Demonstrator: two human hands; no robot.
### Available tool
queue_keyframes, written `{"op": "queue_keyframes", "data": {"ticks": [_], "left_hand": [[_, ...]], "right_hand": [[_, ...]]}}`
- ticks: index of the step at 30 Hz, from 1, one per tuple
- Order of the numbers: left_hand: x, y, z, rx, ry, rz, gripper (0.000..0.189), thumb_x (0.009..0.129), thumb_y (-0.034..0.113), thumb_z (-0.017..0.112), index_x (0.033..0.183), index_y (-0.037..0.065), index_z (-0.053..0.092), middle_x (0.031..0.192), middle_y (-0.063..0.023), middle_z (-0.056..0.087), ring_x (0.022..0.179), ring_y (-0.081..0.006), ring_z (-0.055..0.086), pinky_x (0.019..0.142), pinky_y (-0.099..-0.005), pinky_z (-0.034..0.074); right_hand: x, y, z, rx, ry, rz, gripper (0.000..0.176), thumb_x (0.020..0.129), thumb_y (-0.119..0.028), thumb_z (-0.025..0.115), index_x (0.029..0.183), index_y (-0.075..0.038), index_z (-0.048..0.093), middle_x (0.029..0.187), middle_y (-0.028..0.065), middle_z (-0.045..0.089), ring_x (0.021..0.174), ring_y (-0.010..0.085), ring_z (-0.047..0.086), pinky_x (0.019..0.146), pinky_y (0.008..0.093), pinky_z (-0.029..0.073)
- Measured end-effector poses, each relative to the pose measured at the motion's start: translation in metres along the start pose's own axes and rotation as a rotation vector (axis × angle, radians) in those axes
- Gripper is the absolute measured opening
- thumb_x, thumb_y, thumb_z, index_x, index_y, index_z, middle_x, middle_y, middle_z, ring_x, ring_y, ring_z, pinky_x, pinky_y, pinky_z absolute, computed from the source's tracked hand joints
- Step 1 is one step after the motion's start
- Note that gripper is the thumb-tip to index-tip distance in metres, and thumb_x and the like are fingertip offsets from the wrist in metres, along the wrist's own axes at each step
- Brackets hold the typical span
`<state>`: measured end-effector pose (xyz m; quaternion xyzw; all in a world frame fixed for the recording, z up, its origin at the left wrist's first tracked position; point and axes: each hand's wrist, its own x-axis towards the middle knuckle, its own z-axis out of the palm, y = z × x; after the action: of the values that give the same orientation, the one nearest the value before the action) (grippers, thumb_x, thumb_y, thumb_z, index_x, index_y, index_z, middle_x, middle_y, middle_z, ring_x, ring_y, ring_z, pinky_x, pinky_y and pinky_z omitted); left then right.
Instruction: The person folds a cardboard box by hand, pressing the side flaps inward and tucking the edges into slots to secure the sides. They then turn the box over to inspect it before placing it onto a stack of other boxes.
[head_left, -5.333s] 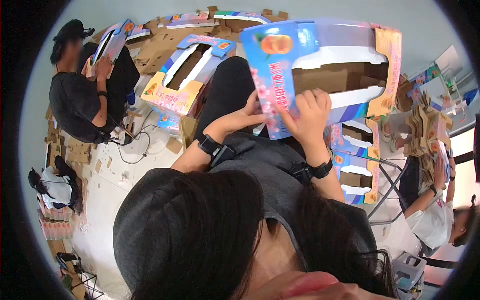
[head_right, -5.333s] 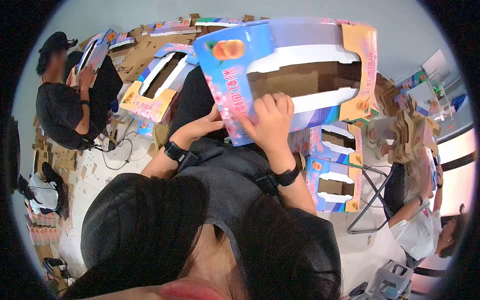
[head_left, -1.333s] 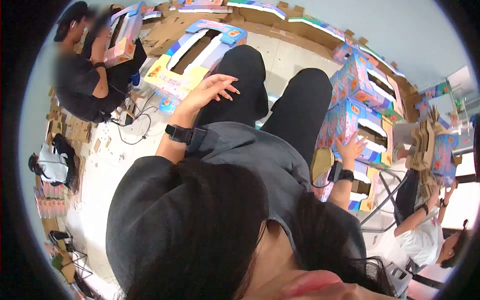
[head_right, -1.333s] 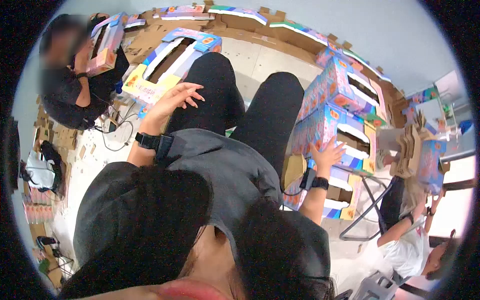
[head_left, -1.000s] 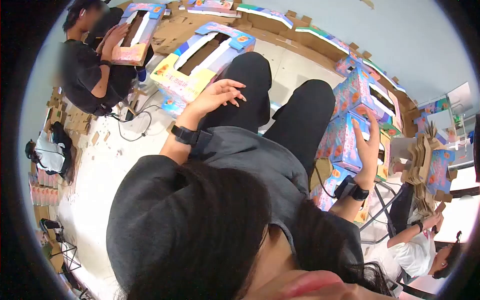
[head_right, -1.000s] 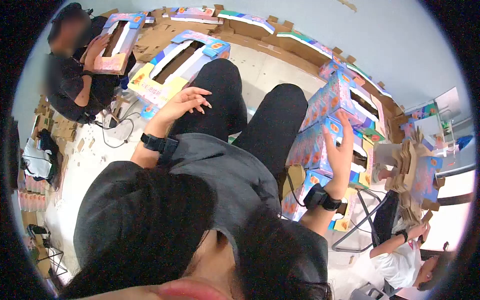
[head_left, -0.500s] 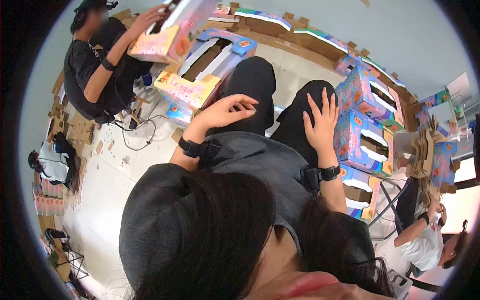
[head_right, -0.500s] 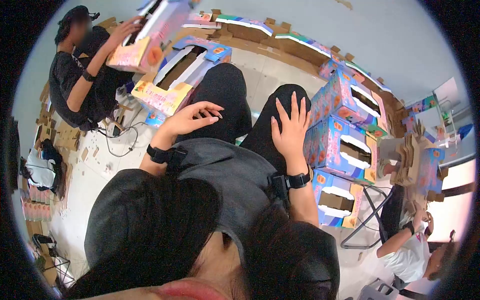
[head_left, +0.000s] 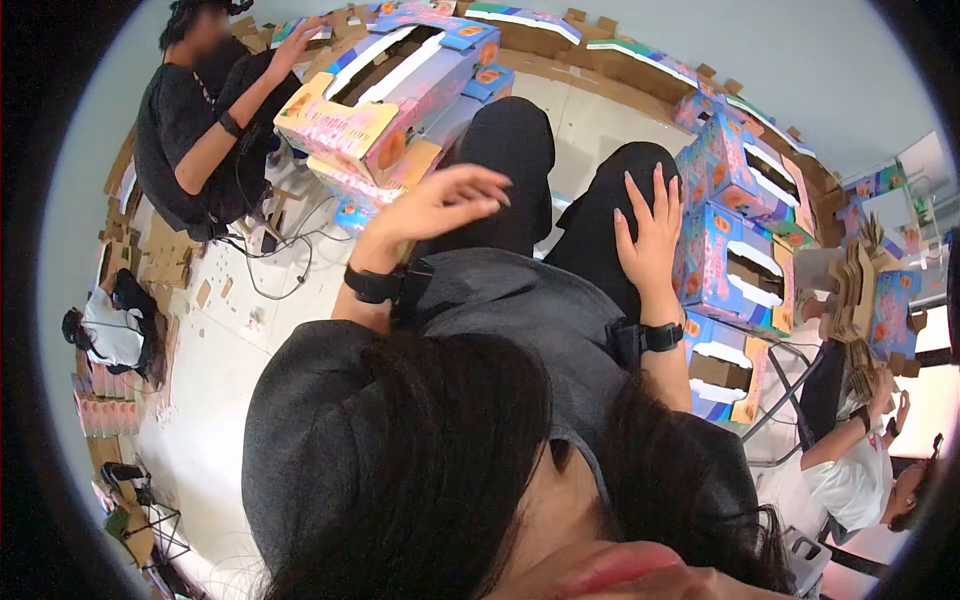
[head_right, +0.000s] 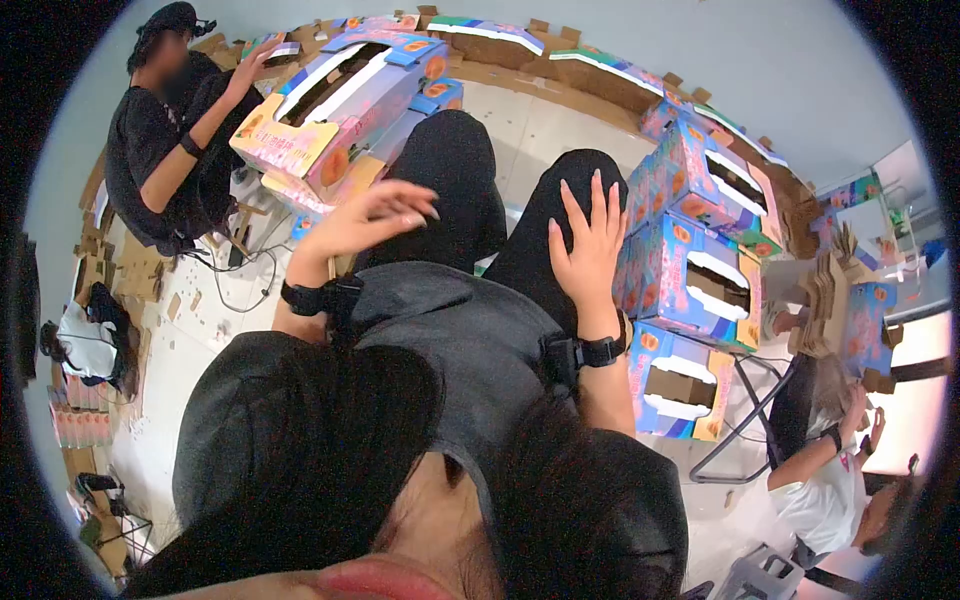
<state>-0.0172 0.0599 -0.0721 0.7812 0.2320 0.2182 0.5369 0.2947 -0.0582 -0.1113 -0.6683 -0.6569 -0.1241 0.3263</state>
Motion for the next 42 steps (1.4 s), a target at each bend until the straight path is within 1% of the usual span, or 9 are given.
{"op": "queue_keyframes", "data": {"ticks": [3, 6, 8, 12, 16, 23, 27, 32, 42], "left_hand": [[0.001, -0.003, -0.029, 0.187, 0.37, 0.148, 0.042, 0.091, 0.011, 0.062, 0.13, 0.005, 0.051, 0.123, -0.0091, 0.059, 0.106, -0.0153, 0.058, 0.092, -0.0309, 0.047], [0.002, -0.013, -0.082, 0.74, 0.642, 0.021, 0.06, 0.082, 0.033, 0.071, 0.132, 0.007, 0.05, 0.125, -0.0086, 0.058, 0.114, -0.0227, 0.053, 0.099, -0.0386, 0.04], [0.0, -0.032, -0.125, 1.24, 0.61, -0.173, 0.084, 0.073, 0.05, 0.075, 0.139, 0.008, 0.044, 0.133, -0.0144, 0.053, 0.127, -0.0316, 0.046, 0.108, -0.0454, 0.031], [0.017, -0.046, -0.15, 1.243, 0.491, -0.599, 0.135, 0.049, 0.073, 0.075, 0.152, 0.008, 0.017, 0.146, -0.03, 0.034, 0.139, -0.0483, 0.022, 0.115, -0.0503, 0.013], [0.028, -0.062, -0.165, 0.991, 0.506, -0.469, 0.126, 0.052, 0.064, 0.076, 0.147, -0.001, 0.026, 0.135, -0.0337, 0.045, 0.129, -0.0463, 0.04, 0.11, -0.0476, 0.03], [0.026, -0.058, -0.152, 0.879, 0.67, -0.38, 0.1, 0.05, 0.049, 0.08, 0.133, 0.006, 0.046, 0.117, -0.0283, 0.057, 0.112, -0.0438, 0.052, 0.096, -0.0461, 0.043], [0.022, -0.035, -0.138, 0.89, 0.748, -0.308, 0.092, 0.051, 0.049, 0.082, 0.124, 0.008, 0.045, 0.118, -0.025, 0.055, 0.114, -0.0413, 0.049, 0.102, -0.048, 0.034], [0.014, 0.033, -0.103, 1.071, 0.754, 0.054, 0.083, 0.052, 0.053, 0.083, 0.108, 0.005, 0.045, 0.099, -0.0103, 0.051, 0.104, -0.0324, 0.051, 0.111, -0.0594, 0.007], [0.004, 0.114, -0.016, 1.003, 0.501, 0.563, 0.067, 0.049, 0.047, 0.085, 0.084, 0.009, 0.044, 0.092, -0.008, 0.049, 0.101, -0.0293, 0.051, 0.113, -0.0586, 0.002]], "right_hand": [[0.0, 0.001, -0.002, 0.008, 0.003, 0.009, 0.048, 0.086, -0.025, 0.06, 0.134, -0.023, 0.055, 0.153, 0.0111, 0.03, 0.142, 0.038, 0.02, 0.111, 0.0597, 0.016], [-0.001, 0.0, -0.002, 0.0, 0.009, 0.011, 0.049, 0.085, -0.025, 0.06, 0.134, -0.023, 0.054, 0.153, 0.0109, 0.03, 0.142, 0.0379, 0.021, 0.111, 0.059, 0.017], [-0.001, 0.0, -0.002, -0.003, 0.008, 0.01, 0.049, 0.085, -0.025, 0.061, 0.134, -0.023, 0.054, 0.153, 0.0107, 0.03, 0.142, 0.0377, 0.021, 0.111, 0.0586, 0.017], [0.0, -0.001, -0.003, -0.009, 0.009, 0.013, 0.049, 0.085, -0.024, 0.061, 0.134, -0.023, 0.054, 0.153, 0.0106, 0.029, 0.142, 0.0375, 0.021, 0.111, 0.0581, 0.017], [-0.001, 0.0, -0.005, -0.018, -0.001, 0.018, 0.05, 0.085, -0.027, 0.06, 0.135, -0.023, 0.053, 0.154, 0.0108, 0.028, 0.143, 0.0375, 0.019, 0.112, 0.0577, 0.016], [-0.002, -0.004, -0.007, 0.001, 0.006, 0.034, 0.051, 0.085, -0.027, 0.06, 0.135, -0.024, 0.053, 0.154, 0.0106, 0.029, 0.143, 0.0371, 0.019, 0.112, 0.0574, 0.016], [-0.003, -0.003, -0.008, 0.004, 0.021, 0.029, 0.051, 0.084, -0.027, 0.06, 0.134, -0.023, 0.054, 0.154, 0.0111, 0.028, 0.143, 0.0376, 0.02, 0.112, 0.0568, 0.016], [-0.003, -0.005, -0.013, 0.006, 0.043, 0.011, 0.05, 0.083, -0.026, 0.062, 0.133, -0.019, 0.055, 0.151, 0.0129, 0.032, 0.141, 0.0377, 0.023, 0.112, 0.0571, 0.017], [0.007, -0.022, -0.109, -0.011, 0.671, -0.217, 0.028, 0.069, -0.011, 0.069, 0.096, -0.006, 0.066, 0.108, 0.0129, 0.061, 0.112, 0.035, 0.054, 0.096, 0.047, 0.04]]}}
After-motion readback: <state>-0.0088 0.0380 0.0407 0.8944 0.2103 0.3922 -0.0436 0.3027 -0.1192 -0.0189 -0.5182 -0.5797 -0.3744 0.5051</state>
